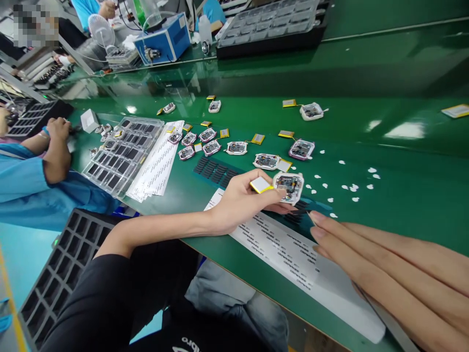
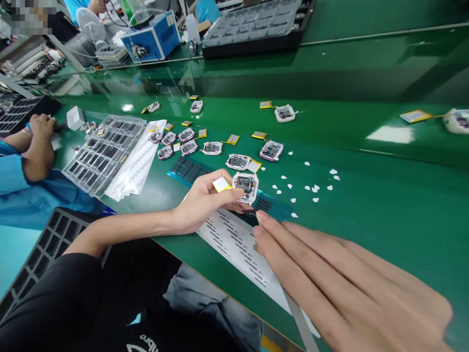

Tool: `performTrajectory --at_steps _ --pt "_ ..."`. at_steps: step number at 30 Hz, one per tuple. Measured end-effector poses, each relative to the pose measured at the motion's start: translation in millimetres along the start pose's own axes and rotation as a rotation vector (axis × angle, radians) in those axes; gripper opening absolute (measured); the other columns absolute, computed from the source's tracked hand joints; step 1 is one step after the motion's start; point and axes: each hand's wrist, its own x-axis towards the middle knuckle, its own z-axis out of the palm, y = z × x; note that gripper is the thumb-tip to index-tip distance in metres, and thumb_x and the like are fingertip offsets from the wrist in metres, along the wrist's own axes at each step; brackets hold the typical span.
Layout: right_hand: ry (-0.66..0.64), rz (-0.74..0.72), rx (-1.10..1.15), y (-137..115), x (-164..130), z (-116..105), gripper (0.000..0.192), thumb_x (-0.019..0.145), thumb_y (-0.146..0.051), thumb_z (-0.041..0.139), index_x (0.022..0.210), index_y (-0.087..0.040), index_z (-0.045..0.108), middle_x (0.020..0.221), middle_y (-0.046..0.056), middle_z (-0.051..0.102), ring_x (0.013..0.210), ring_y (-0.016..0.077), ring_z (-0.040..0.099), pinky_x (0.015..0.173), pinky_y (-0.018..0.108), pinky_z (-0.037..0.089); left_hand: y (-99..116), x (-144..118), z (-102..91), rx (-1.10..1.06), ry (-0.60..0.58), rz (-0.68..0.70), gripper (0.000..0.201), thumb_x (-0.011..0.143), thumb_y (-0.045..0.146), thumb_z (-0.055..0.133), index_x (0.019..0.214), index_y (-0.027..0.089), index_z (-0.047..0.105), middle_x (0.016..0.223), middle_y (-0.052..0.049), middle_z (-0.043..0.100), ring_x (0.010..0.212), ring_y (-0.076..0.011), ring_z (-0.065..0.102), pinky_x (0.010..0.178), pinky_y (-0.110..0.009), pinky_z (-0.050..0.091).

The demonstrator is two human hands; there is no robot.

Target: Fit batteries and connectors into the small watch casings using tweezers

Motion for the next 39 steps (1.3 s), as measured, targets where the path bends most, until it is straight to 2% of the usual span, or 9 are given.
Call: performTrajectory --at_steps 3,11,14,16,20,23,29,35,39 --pt "0.048 -0.072 -0.057 -11.9 10.7 -0.8 0.076 0.093 -0.024 0.036 0.168 -0.033 0.027 0.147 0.001 0.067 0.135 0.0294 0.065 0.104 0.054 0.064 -2.3 -0.5 1.3 -0.038 0.038 -0.007 0.048 0.064 0.034 0.097 0.073 0.018 0.052 0.072 0.005 0.069 0.065 -0.0102 0.069 0.073 -0.030 0.062" --pt "0.117 -0.097 -0.090 -10.4 12.4 8.4 0.073 0.094 -0.015 0.040 0.164 -0.035 0.035 0.145 0.000 0.068 0.140 0.0225 0.061 0.111 0.047 0.061 -7.4 -4.6 2.4 0.029 0.026 0.035 0.049 0.067 0.035 0.095 0.068 0.018 0.049 0.066 0.007 0.057 0.063 -0.0092 0.062 0.070 -0.030 0.059" --pt "0.104 -0.141 -0.126 -14.1 14.9 7.5 0.073 0.093 -0.008 0.043 0.164 -0.025 0.036 0.144 0.004 0.068 0.146 0.0230 0.054 0.114 0.046 0.059 -10.0 -4.5 0.5 0.149 0.048 0.095 0.049 0.069 0.039 0.093 0.066 0.018 0.049 0.066 0.007 0.052 0.063 -0.0070 0.052 0.068 -0.027 0.053" --pt "0.101 -0.157 -0.152 -17.1 15.5 7.5 0.071 0.094 -0.007 0.043 0.163 -0.019 0.037 0.144 0.007 0.067 0.149 0.0237 0.051 0.115 0.047 0.058 -10.8 -4.5 -0.2 0.202 0.049 0.110 0.049 0.070 0.042 0.092 0.066 0.019 0.049 0.068 0.006 0.051 0.066 -0.0080 0.051 0.068 -0.027 0.051" --pt "0.107 -0.133 -0.117 -17.2 13.3 10.1 0.068 0.098 -0.007 0.041 0.163 -0.024 0.037 0.146 0.005 0.066 0.146 0.0227 0.054 0.122 0.046 0.049 -10.3 -6.0 0.2 0.257 0.039 0.113 0.048 0.070 0.044 0.090 0.067 0.019 0.048 0.070 0.005 0.052 0.068 -0.0101 0.053 0.069 -0.028 0.050" --pt "0.101 -0.137 -0.076 -12.0 11.2 11.3 0.064 0.101 -0.009 0.037 0.164 -0.022 0.036 0.142 0.005 0.070 0.147 0.0220 0.054 0.125 0.046 0.044 -10.0 -7.4 0.6 0.305 0.028 0.125 0.041 0.072 0.038 0.086 0.069 0.020 0.048 0.070 0.004 0.053 0.067 -0.0100 0.052 0.066 -0.028 0.048" --pt "0.103 -0.160 -0.030 -9.0 10.5 8.2 0.056 0.106 -0.022 0.033 0.162 -0.022 0.042 0.141 0.007 0.071 0.148 0.0236 0.053 0.125 0.046 0.042 -10.9 -7.2 -0.1 0.323 0.012 0.158 0.031 0.074 0.027 0.076 0.066 0.020 0.048 0.069 0.004 0.054 0.067 -0.0107 0.056 0.065 -0.027 0.048" --pt "0.080 -0.200 -0.064 -5.1 10.3 8.2 0.066 0.097 -0.009 0.041 0.163 -0.020 0.039 0.144 0.004 0.069 0.153 0.0209 0.047 0.129 0.041 0.036 -10.7 -5.5 -0.4 0.309 0.011 0.150 0.030 0.073 0.026 0.075 0.065 0.021 0.046 0.067 0.004 0.052 0.066 -0.0112 0.057 0.064 -0.027 0.048" --pt "0.063 -0.185 -0.056 -7.2 9.0 7.5 0.065 0.098 -0.011 0.040 0.163 -0.019 0.039 0.146 0.004 0.067 0.153 0.0223 0.046 0.130 0.043 0.035 -10.2 -6.3 0.0 0.359 0.027 0.169 0.031 0.074 0.025 0.075 0.063 0.021 0.046 0.067 0.004 0.050 0.067 -0.0106 0.052 0.063 -0.026 0.043"
